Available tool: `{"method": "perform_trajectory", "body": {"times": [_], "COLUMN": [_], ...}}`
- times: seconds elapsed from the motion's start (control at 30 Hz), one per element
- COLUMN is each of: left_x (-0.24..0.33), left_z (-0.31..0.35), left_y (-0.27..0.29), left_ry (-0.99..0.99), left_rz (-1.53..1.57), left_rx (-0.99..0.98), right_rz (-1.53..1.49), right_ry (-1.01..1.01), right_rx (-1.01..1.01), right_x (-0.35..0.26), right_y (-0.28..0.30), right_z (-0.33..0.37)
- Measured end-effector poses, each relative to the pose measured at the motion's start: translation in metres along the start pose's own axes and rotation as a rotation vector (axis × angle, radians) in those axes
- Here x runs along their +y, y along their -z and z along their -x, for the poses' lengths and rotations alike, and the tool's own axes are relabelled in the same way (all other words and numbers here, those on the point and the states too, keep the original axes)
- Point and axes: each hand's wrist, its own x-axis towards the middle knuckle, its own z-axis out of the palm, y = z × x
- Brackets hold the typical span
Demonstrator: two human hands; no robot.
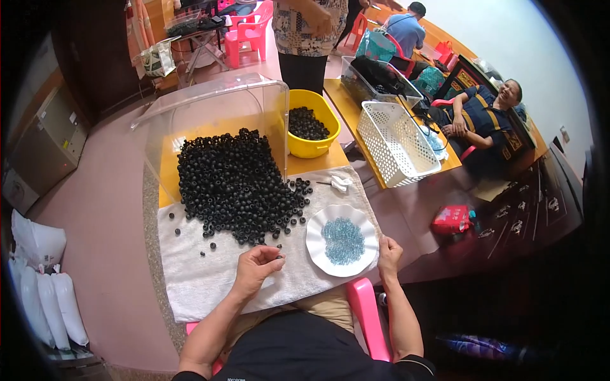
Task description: Inspecting and sorting small black round components at a workbench.
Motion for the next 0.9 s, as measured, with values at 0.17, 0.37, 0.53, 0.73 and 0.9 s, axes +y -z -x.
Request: {"method": "perform_trajectory", "body": {"times": [0.17, 0.37, 0.53, 0.73, 0.9], "left_x": [-0.002, -0.001, -0.003, -0.003, -0.001], "left_z": [0.001, 0.0, 0.002, 0.001, 0.001], "left_y": [0.003, 0.003, 0.006, 0.003, 0.003], "left_ry": [-0.01, -0.021, 0.012, 0.021, 0.022], "left_rz": [-0.016, -0.015, -0.049, -0.078, -0.066], "left_rx": [-0.003, -0.009, -0.012, 0.0, 0.006], "right_rz": [-0.037, -0.037, -0.042, -0.083, -0.077], "right_ry": [-0.017, -0.024, -0.034, -0.019, -0.044], "right_rx": [-0.002, 0.008, 0.01, 0.001, -0.021], "right_x": [-0.017, -0.012, -0.015, -0.007, -0.021], "right_y": [-0.004, -0.006, -0.007, -0.004, -0.006], "right_z": [0.003, 0.002, 0.002, 0.002, 0.003]}}
